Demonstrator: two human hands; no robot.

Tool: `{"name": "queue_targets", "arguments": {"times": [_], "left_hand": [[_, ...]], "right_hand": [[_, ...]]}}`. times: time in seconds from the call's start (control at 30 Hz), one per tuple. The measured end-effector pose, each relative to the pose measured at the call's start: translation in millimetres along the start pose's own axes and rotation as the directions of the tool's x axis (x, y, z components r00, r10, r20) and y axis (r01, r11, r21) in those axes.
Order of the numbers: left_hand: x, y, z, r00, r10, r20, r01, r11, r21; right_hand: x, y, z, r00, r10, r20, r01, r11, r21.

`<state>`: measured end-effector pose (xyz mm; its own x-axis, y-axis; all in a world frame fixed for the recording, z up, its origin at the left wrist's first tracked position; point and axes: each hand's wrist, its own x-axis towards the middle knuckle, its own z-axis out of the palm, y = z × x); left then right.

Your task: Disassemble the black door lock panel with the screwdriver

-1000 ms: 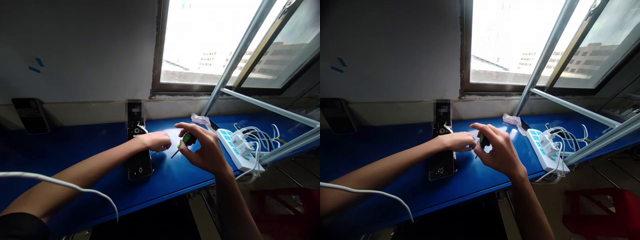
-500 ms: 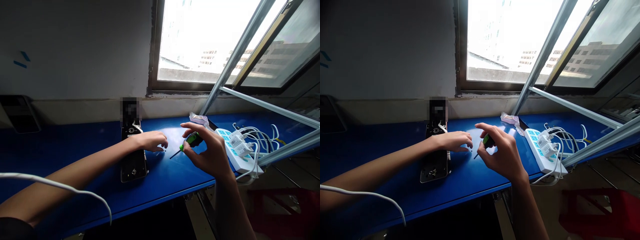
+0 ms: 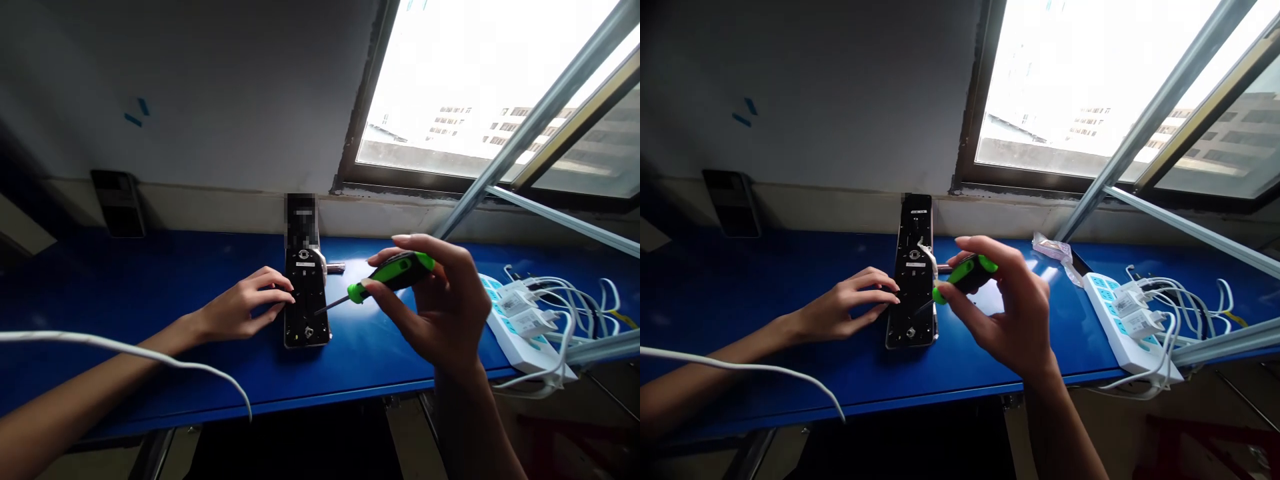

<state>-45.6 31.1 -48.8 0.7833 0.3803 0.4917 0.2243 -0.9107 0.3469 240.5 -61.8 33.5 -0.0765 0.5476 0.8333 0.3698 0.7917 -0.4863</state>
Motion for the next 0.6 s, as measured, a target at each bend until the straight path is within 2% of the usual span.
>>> {"name": "queue_targets", "arguments": {"times": [0.1, 0.23, 0.4, 0.6], "left_hand": [[-19, 2, 9.6, 0.997, 0.030, -0.078, -0.025, 0.998, 0.066], [-28, 8, 18.3, 0.993, 0.029, -0.114, -0.026, 0.999, 0.027], [-30, 14, 22.0, 0.992, 0.073, -0.099, -0.072, 0.997, 0.016], [-30, 16, 23.0, 0.988, 0.112, -0.108, -0.108, 0.993, 0.036]], "right_hand": [[0, -7, 20, 0.996, 0.024, 0.087, -0.021, 0.999, -0.028], [1, -12, 37, 0.984, 0.024, 0.174, -0.015, 0.998, -0.055], [2, -12, 50, 0.969, -0.053, 0.241, 0.080, 0.991, -0.104], [4, -13, 58, 0.961, -0.061, 0.270, 0.096, 0.988, -0.118]]}}
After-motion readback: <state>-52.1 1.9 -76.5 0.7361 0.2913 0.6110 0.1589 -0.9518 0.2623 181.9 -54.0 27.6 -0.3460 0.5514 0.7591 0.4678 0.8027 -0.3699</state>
